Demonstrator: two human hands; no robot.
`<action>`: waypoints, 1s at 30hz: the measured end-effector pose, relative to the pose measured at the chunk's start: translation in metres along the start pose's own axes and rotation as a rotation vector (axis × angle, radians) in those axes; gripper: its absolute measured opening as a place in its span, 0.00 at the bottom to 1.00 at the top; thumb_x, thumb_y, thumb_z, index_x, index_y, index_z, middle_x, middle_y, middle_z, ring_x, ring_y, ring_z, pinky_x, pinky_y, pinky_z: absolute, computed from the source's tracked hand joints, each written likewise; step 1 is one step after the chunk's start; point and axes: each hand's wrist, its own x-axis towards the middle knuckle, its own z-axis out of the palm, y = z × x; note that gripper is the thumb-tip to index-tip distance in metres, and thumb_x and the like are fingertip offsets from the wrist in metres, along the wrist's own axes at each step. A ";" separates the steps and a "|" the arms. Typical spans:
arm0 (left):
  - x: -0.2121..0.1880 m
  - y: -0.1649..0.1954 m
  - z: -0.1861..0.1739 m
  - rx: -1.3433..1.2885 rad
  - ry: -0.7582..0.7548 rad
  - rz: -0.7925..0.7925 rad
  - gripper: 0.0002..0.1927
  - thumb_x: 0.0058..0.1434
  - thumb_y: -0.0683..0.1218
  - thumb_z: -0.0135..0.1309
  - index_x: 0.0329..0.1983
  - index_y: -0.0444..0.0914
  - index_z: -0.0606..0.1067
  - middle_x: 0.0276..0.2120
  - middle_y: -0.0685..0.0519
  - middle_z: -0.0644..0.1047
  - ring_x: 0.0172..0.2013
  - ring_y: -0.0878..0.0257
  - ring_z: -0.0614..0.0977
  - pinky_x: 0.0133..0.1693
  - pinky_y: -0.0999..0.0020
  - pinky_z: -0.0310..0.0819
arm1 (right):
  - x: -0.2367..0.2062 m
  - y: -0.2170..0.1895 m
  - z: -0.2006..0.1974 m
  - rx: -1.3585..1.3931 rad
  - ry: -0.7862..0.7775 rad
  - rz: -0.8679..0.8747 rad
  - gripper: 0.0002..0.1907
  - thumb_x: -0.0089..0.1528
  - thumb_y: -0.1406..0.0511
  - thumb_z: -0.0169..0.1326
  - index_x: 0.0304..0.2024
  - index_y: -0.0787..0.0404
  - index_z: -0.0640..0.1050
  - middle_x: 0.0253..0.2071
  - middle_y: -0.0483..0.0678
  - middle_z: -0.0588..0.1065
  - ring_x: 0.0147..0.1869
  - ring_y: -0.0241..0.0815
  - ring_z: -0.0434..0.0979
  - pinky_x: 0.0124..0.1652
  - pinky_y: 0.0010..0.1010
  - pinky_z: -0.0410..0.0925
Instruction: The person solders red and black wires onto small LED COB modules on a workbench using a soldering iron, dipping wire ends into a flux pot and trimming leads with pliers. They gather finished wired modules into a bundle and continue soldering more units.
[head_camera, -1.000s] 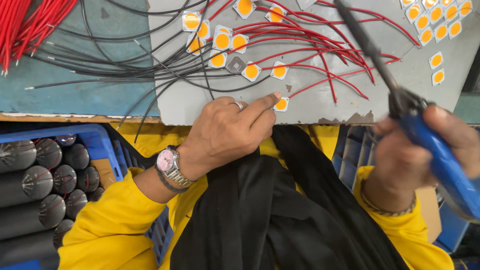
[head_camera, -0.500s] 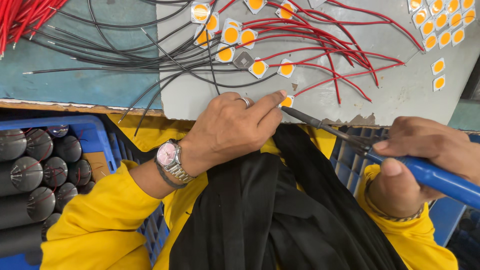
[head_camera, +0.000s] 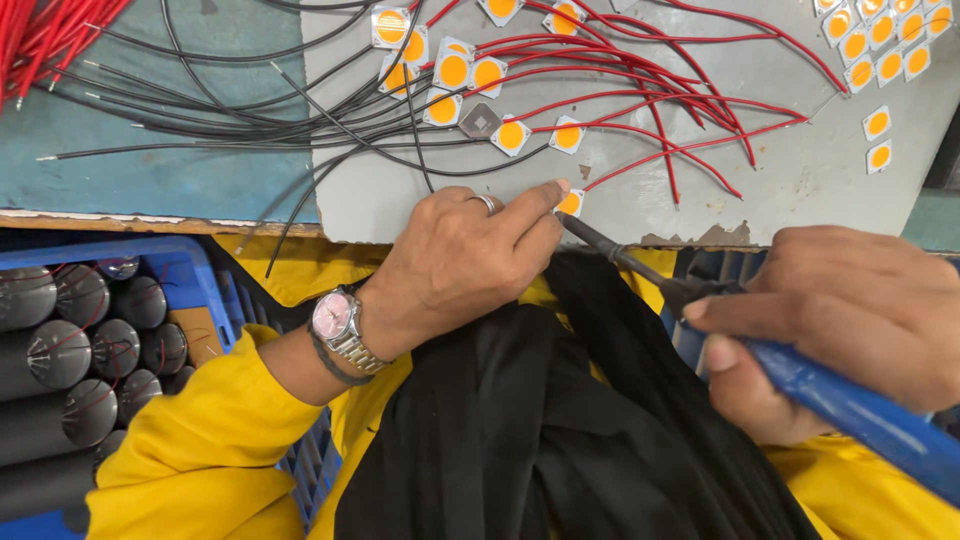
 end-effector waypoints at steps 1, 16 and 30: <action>0.000 0.000 0.000 -0.006 0.001 -0.006 0.05 0.58 0.41 0.57 0.29 0.38 0.72 0.51 0.51 0.81 0.20 0.64 0.73 0.27 0.68 0.69 | 0.002 -0.002 0.000 -0.019 -0.012 -0.014 0.05 0.57 0.71 0.58 0.34 0.67 0.79 0.18 0.48 0.70 0.18 0.44 0.70 0.23 0.33 0.64; 0.002 0.002 -0.002 -0.013 -0.027 -0.020 0.06 0.59 0.41 0.58 0.30 0.37 0.71 0.52 0.51 0.81 0.20 0.63 0.74 0.27 0.67 0.70 | 0.001 -0.003 -0.005 0.013 -0.001 0.042 0.04 0.57 0.71 0.58 0.35 0.66 0.78 0.20 0.47 0.71 0.22 0.44 0.73 0.27 0.33 0.67; 0.003 0.001 -0.003 -0.023 -0.033 -0.021 0.07 0.58 0.42 0.60 0.31 0.38 0.72 0.53 0.52 0.81 0.20 0.63 0.74 0.27 0.67 0.70 | 0.000 -0.002 -0.011 0.039 0.025 0.085 0.07 0.57 0.69 0.59 0.35 0.67 0.78 0.20 0.47 0.72 0.22 0.42 0.72 0.27 0.32 0.66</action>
